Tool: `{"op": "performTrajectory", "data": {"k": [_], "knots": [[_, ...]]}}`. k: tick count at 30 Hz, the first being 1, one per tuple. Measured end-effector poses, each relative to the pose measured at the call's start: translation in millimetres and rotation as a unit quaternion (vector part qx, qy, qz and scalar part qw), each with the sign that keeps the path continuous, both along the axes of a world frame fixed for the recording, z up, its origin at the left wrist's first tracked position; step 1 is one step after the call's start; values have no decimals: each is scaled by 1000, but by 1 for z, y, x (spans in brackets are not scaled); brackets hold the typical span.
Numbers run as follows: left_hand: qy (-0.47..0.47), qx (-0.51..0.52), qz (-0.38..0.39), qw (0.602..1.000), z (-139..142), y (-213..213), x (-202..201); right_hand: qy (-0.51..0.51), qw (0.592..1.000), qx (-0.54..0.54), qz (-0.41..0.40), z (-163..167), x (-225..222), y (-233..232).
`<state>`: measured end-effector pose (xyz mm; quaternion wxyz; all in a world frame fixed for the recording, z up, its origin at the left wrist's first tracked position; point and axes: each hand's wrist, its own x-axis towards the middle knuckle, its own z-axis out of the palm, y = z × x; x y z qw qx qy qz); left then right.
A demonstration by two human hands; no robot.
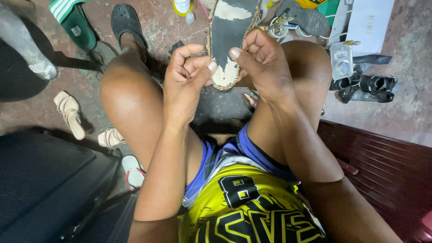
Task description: The person sits on the floor and sews the sole of a beige sandal using a needle and thread. They repeatedly pull the thread through the sole's edge, tightening stitches along the perimeter.
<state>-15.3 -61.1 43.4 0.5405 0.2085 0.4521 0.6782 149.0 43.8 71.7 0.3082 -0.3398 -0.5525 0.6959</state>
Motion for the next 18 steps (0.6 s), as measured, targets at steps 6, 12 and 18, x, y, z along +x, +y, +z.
{"op": "performTrajectory", "data": {"k": [6,12,18], "knots": [[-9,96,56,994,-2,1,2,40,996,14,84,12,1,-1],[15,123,91,988,4,-5,1,-17,997,7,75,5,0,-6],[7,145,90,985,1,-9,-2,-16,997,11,69,2,-8,-9]]}}
